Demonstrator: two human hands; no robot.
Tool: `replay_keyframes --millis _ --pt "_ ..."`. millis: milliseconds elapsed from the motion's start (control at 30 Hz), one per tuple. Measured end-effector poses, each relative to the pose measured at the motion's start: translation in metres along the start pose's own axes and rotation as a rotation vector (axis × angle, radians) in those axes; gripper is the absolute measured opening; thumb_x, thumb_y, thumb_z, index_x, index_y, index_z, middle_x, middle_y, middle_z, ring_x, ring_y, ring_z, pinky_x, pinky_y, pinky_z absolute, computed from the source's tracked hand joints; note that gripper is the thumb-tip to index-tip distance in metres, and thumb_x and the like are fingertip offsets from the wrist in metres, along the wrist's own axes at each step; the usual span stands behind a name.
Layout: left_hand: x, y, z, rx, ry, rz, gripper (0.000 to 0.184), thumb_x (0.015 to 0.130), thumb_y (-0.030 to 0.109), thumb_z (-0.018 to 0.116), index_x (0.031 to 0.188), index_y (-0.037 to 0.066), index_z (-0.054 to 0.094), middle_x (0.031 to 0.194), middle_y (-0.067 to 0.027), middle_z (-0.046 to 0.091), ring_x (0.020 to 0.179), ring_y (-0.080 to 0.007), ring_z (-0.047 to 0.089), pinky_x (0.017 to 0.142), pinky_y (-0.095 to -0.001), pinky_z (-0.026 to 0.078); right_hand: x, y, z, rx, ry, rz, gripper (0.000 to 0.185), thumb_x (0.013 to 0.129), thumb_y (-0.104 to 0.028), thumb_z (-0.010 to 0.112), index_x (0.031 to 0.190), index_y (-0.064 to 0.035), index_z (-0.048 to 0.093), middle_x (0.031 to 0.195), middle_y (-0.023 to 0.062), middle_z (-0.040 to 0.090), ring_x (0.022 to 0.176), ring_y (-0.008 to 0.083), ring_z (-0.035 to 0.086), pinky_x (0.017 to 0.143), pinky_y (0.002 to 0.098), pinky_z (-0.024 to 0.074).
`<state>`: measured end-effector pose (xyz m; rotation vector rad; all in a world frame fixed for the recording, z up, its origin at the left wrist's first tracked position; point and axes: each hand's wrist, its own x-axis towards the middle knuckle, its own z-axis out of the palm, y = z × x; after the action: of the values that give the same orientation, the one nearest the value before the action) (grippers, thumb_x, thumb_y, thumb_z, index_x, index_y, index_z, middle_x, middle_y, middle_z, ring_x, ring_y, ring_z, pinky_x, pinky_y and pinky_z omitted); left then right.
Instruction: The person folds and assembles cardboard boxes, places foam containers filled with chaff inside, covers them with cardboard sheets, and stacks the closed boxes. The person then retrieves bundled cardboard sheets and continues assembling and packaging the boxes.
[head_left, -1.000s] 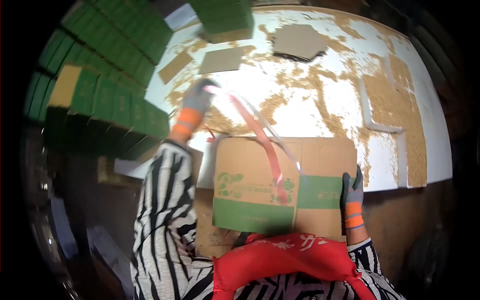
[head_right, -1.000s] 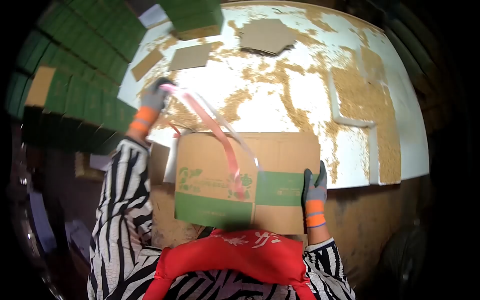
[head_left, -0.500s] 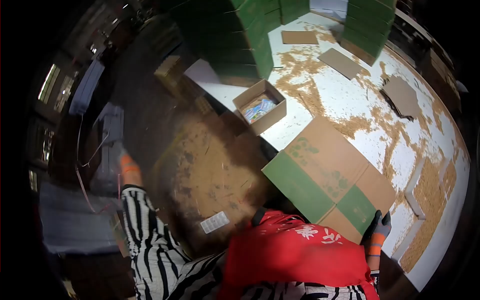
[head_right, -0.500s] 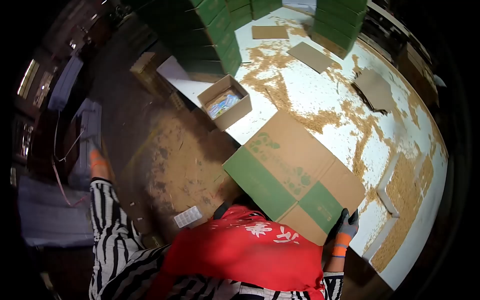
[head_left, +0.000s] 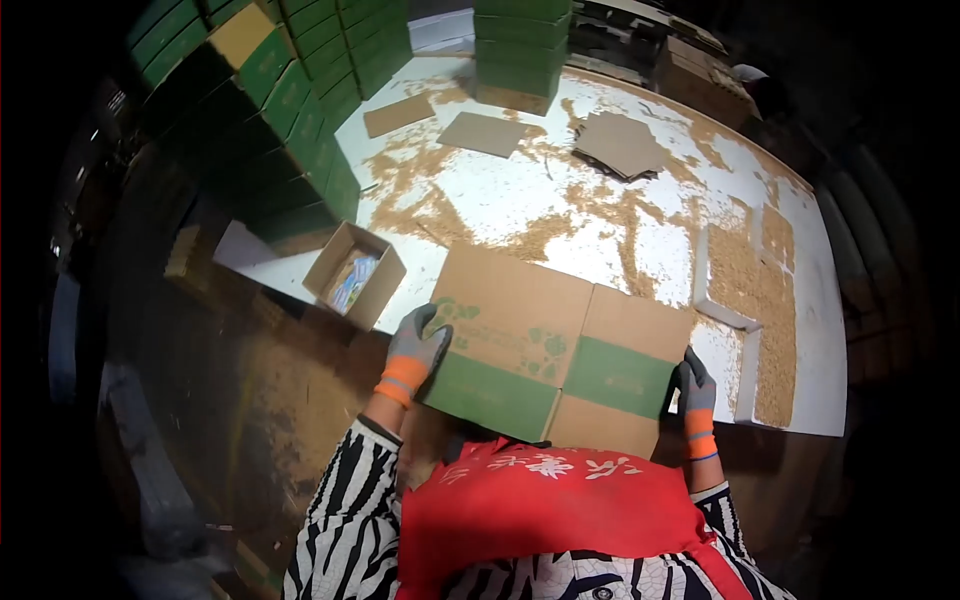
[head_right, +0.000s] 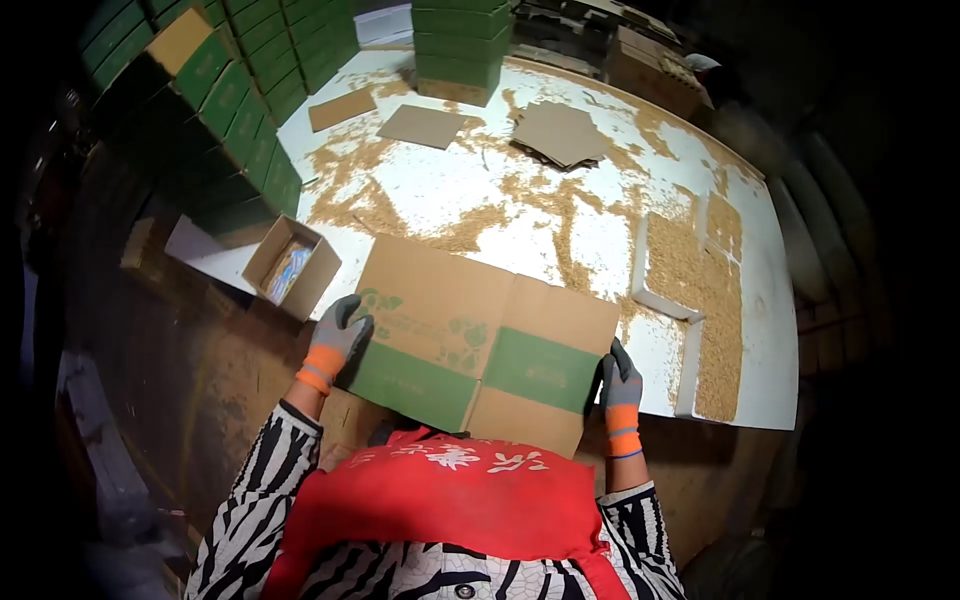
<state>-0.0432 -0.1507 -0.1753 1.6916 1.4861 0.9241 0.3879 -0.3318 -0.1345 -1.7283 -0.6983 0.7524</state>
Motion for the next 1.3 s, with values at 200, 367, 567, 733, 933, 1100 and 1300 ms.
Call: replay_keyframes --millis 200,367,567,733,933,1100,1300 --pt "0.047 0.080 -0.069 -0.360 -0.285 -0.107 0.024 0.082 0.002 0.066 0.106 0.001 0.065 0.103 -0.0064 0.065 0.089 -0.0143 0.062 0.078 -0.0275 0.052 -0.008 -0.098 -0.040 -0.001 -0.169 -0.445 0.069 0.089 -0.010 0.058 0.149 -0.0075 0.024 0.139 0.0192 0.045 0.091 0.0142 0.060 0.076 0.0248 0.0493" --pt "0.085 0.116 -0.097 -0.322 -0.392 0.150 0.032 0.087 0.008 0.063 0.117 0.000 0.061 0.110 -0.0105 0.064 0.098 -0.0173 0.061 0.086 -0.0284 0.051 -0.002 -0.124 -0.037 -0.726 -0.355 -1.050 0.050 0.078 -0.016 0.067 0.126 -0.0078 0.056 0.137 0.0160 0.049 0.115 0.0317 0.055 0.100 0.0414 0.0410" --pt "0.136 0.128 -0.085 -0.727 -0.121 0.354 0.045 0.096 0.022 0.049 0.136 0.001 0.043 0.127 -0.0138 0.057 0.117 -0.0245 0.054 0.102 -0.0340 0.041 0.031 -0.157 0.027 -0.955 -0.090 -1.071 0.031 0.081 -0.022 0.065 0.109 -0.0078 0.067 0.092 0.0112 0.068 0.081 0.0304 0.061 0.071 0.0367 0.0485" --pt "0.062 0.079 -0.006 0.355 -0.106 0.509 0.058 0.087 0.039 0.058 0.135 0.008 0.047 0.134 -0.0219 0.047 0.129 -0.0382 0.040 0.108 -0.0471 0.031 0.090 -0.192 0.217 -0.007 -0.362 -0.301 0.028 0.090 -0.021 0.064 0.109 -0.0009 0.066 0.095 0.0104 0.069 0.075 0.0187 0.067 0.056 0.0295 0.0523" --pt "0.050 0.056 0.000 0.967 -0.762 0.338 0.065 0.086 0.043 0.054 0.139 0.008 0.042 0.149 -0.0190 0.029 0.139 -0.0386 0.021 0.111 -0.0612 0.012 0.171 -0.110 0.536 -0.117 -0.478 -0.395 0.042 0.090 -0.036 0.061 0.104 0.0036 0.063 0.078 0.0200 0.068 0.057 0.0267 0.067 0.054 0.0344 0.0530" --pt "0.034 -0.009 0.039 0.690 -0.463 0.412 0.052 0.092 0.029 0.042 0.138 0.004 0.044 0.144 -0.0170 0.039 0.135 -0.0381 0.029 0.112 -0.0593 0.017 0.172 -0.057 0.594 -0.412 -0.387 -0.189 0.047 0.084 -0.039 0.066 0.108 0.0013 0.063 0.092 0.0223 0.068 0.085 0.0360 0.066 0.076 0.0397 0.0522" --pt "0.058 0.016 0.017 0.451 -0.415 0.465 0.066 0.086 0.048 0.053 0.140 0.011 0.042 0.148 -0.0180 0.032 0.136 -0.0379 0.028 0.109 -0.0598 0.017 0.234 -0.067 0.346 -0.292 -0.337 0.038 0.039 0.089 -0.031 0.063 0.103 0.0055 0.063 0.081 0.0152 0.068 0.058 0.0255 0.067 0.043 0.0324 0.0544"
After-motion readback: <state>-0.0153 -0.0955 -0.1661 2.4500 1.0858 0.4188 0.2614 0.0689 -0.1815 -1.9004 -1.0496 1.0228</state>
